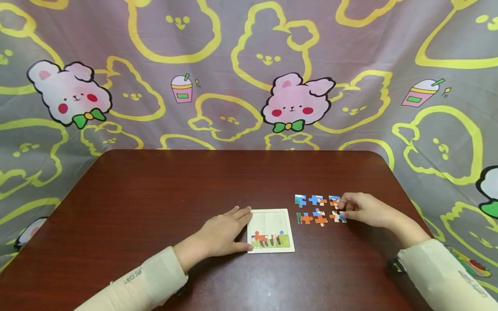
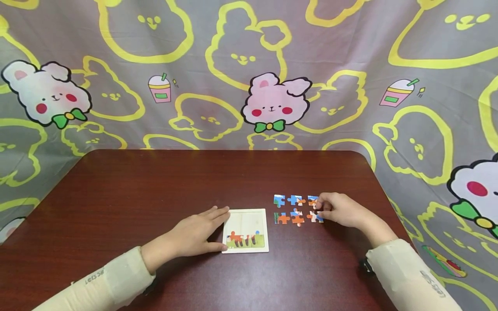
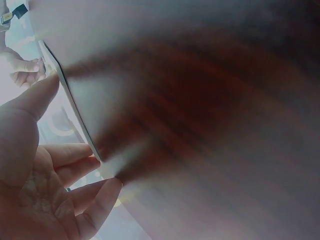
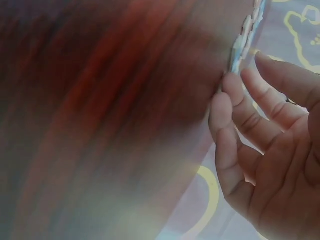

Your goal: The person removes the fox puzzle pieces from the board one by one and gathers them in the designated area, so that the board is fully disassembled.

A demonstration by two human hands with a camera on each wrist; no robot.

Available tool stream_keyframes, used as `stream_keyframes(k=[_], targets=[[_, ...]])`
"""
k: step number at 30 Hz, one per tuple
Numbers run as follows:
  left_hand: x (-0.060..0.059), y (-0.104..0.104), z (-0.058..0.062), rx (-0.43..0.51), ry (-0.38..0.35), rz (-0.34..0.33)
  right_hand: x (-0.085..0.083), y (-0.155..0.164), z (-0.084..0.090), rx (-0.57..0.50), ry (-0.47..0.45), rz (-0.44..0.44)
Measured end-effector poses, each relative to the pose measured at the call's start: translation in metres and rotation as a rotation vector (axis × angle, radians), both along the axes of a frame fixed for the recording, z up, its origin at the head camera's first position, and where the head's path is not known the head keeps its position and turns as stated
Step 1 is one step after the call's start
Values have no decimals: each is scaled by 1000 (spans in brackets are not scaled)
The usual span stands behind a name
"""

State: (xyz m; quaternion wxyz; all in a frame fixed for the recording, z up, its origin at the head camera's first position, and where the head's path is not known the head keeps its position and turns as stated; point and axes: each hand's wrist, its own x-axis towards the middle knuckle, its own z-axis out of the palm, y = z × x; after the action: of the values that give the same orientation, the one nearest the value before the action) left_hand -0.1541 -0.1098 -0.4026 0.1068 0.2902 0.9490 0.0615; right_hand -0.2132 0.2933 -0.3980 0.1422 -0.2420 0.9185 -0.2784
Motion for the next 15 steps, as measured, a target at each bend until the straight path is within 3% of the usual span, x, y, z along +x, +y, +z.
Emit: stream_keyframes(k=[15], targets=[[-1,0,0,-5,4,1,-1,-23,13,-14,-18,17]])
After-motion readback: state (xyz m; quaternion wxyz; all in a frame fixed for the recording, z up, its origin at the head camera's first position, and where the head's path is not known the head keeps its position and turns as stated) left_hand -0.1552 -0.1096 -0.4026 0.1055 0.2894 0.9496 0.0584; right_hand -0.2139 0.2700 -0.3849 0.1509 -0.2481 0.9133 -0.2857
